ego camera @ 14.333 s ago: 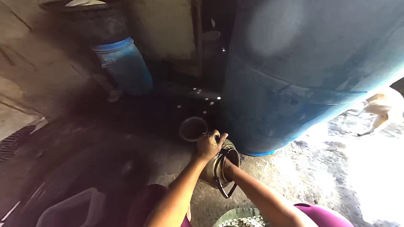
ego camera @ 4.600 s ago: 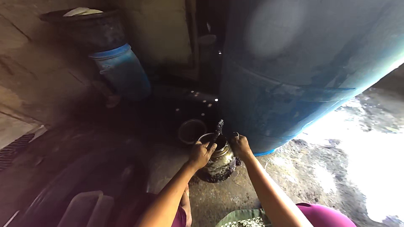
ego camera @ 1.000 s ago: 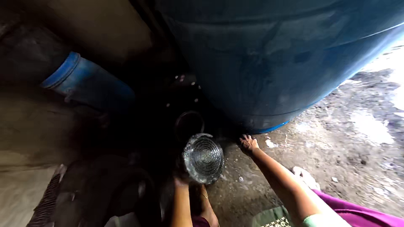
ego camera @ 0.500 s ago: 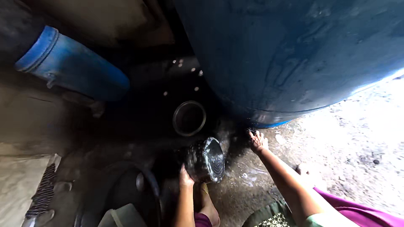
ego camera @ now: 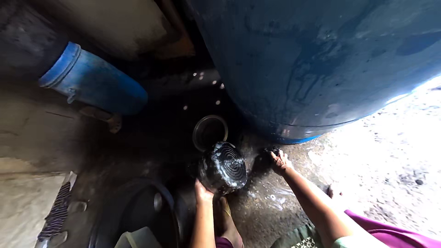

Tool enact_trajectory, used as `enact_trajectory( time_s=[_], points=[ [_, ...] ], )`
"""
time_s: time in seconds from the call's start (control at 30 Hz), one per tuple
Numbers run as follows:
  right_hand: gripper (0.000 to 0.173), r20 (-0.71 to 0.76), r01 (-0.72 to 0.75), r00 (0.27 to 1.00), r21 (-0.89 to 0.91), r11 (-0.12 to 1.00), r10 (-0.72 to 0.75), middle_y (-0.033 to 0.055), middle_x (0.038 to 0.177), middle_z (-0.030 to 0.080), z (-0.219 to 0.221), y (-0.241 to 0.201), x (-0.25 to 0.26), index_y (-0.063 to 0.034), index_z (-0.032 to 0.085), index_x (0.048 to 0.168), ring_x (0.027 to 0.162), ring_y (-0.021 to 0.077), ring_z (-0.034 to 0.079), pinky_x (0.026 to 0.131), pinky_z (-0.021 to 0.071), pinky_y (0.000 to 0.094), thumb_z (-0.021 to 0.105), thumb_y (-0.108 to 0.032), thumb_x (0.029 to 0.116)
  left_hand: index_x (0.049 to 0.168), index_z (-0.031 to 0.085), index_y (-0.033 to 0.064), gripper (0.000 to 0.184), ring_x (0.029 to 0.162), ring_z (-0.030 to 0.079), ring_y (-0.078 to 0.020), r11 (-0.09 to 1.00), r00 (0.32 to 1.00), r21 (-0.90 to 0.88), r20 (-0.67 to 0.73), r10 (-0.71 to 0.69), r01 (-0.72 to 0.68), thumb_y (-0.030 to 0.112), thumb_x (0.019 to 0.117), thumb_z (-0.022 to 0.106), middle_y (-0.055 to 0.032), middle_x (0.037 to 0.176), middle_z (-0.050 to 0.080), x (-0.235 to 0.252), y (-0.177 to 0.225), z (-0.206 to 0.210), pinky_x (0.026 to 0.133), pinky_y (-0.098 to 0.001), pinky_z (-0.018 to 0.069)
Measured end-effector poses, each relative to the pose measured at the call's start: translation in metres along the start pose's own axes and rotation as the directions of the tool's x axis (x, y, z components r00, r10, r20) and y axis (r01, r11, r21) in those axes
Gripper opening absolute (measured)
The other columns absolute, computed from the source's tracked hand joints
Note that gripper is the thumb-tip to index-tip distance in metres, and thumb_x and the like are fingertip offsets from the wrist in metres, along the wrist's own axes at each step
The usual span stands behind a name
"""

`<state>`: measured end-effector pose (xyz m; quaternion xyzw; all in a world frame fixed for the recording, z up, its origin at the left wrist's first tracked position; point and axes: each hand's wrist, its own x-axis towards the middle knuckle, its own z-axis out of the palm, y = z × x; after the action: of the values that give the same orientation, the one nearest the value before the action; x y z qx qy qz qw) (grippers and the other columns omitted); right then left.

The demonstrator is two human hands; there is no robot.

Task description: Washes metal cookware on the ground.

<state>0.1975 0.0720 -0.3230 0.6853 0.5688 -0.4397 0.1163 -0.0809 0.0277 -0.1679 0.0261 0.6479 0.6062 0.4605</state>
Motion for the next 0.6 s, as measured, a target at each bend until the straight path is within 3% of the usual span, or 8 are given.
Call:
enact_trajectory(
  time_s=[0.07, 0.17, 0.27, 0.4, 0.47, 0.53, 0.6],
  points=[
    [0.076, -0.006, 0.023, 1.0, -0.019, 1.0, -0.024, 0.0295, 0.166, 0.019, 0.007, 0.003, -0.007, -0.0228, 0.034, 0.161, 0.146, 0.0549, 0.032, 0.1, 0.0462, 0.0693, 0.07, -0.025, 0.0947, 0.136, 0.049, 0.0077, 0.048, 0.105, 0.064, -0.024, 1.0, 1.0, -0.012, 0.009, -0.002, 0.002, 0.039, 0.1121, 0.022, -0.0139, 0.12, 0.063, -0.002, 0.002, 0.001, 0.085, -0.047, 0.0552],
    [0.063, -0.022, 0.048, 0.999, -0.079, 0.996, -0.05, 0.0285, 0.162, 0.031, 0.016, 0.01, -0.013, -0.0198, 0.038, 0.16, 0.145, 0.0538, 0.035, 0.102, 0.0455, 0.0684, 0.06, -0.014, 0.1007, 0.134, 0.051, 0.0077, 0.047, 0.102, 0.065, -0.0243, 1.0, 1.0, -0.005, 0.005, -0.019, 0.019, 0.04, 0.1119, 0.024, -0.0136, 0.117, 0.064, -0.003, 0.001, 0.0, 0.083, -0.0469, 0.056],
    [0.066, -0.06, 0.001, 0.998, -0.061, 0.998, -0.005, 0.0295, 0.154, 0.043, 0.02, 0.013, -0.018, -0.011, 0.035, 0.159, 0.14, 0.0517, 0.043, 0.102, 0.0457, 0.0654, 0.062, -0.011, 0.0981, 0.136, 0.051, 0.0077, 0.047, 0.104, 0.064, -0.0261, 1.0, 0.999, -0.008, 0.023, -0.025, 0.026, 0.039, 0.1118, 0.025, -0.0147, 0.12, 0.064, -0.001, 0.001, -0.002, 0.084, -0.0486, 0.0558],
    [0.078, -0.047, -0.112, 0.991, 0.189, 0.976, 0.123, 0.0245, 0.145, 0.055, 0.015, 0.013, -0.021, -0.0121, 0.025, 0.162, 0.128, 0.0435, 0.059, 0.1, 0.0502, 0.0607, 0.065, -0.025, 0.0967, 0.133, 0.053, 0.0067, 0.045, 0.1, 0.065, -0.0243, 1.0, 1.0, -0.002, 0.006, 0.006, -0.006, 0.037, 0.1119, 0.028, -0.0147, 0.115, 0.065, -0.001, 0.006, 0.002, 0.081, -0.0463, 0.0566],
    [0.066, -0.06, -0.045, 0.995, 0.445, 0.895, 0.08, 0.027, 0.141, 0.058, 0.0, 0.004, -0.023, -0.0089, 0.036, 0.158, 0.129, 0.0443, 0.059, 0.106, 0.0465, 0.0608, 0.064, -0.026, 0.1003, 0.134, 0.053, 0.0064, 0.045, 0.1, 0.065, -0.0244, 1.0, 1.0, 0.002, 0.021, 0.013, -0.013, 0.037, 0.112, 0.028, -0.0149, 0.116, 0.065, 0.001, 0.011, 0.004, 0.081, -0.0467, 0.0566],
    [0.052, -0.126, 0.121, 0.991, 0.698, 0.706, -0.045, 0.0283, 0.145, 0.055, -0.022, -0.024, -0.035, -0.0011, 0.045, 0.152, 0.135, 0.041, 0.054, 0.114, 0.0403, 0.0557, 0.059, -0.013, 0.1037, 0.136, 0.052, 0.0066, 0.045, 0.102, 0.066, -0.0249, 1.0, 0.999, 0.014, 0.041, 0.021, -0.021, 0.037, 0.1122, 0.027, -0.0146, 0.118, 0.065, 0.001, 0.017, 0.008, 0.083, -0.0473, 0.0566],
    [0.045, -0.194, 0.251, 0.967, 0.814, 0.524, -0.162, 0.0254, 0.143, 0.057, -0.036, -0.064, -0.051, 0.0006, 0.048, 0.149, 0.13, 0.0341, 0.058, 0.109, 0.0471, 0.0496, 0.053, -0.009, 0.1047, 0.138, 0.051, 0.0067, 0.046, 0.106, 0.065, -0.0261, 0.999, 0.998, 0.027, 0.046, 0.04, -0.041, 0.037, 0.1123, 0.028, -0.0154, 0.122, 0.064, 0.0, 0.022, 0.015, 0.086, -0.0486, 0.0558]
  ],
)
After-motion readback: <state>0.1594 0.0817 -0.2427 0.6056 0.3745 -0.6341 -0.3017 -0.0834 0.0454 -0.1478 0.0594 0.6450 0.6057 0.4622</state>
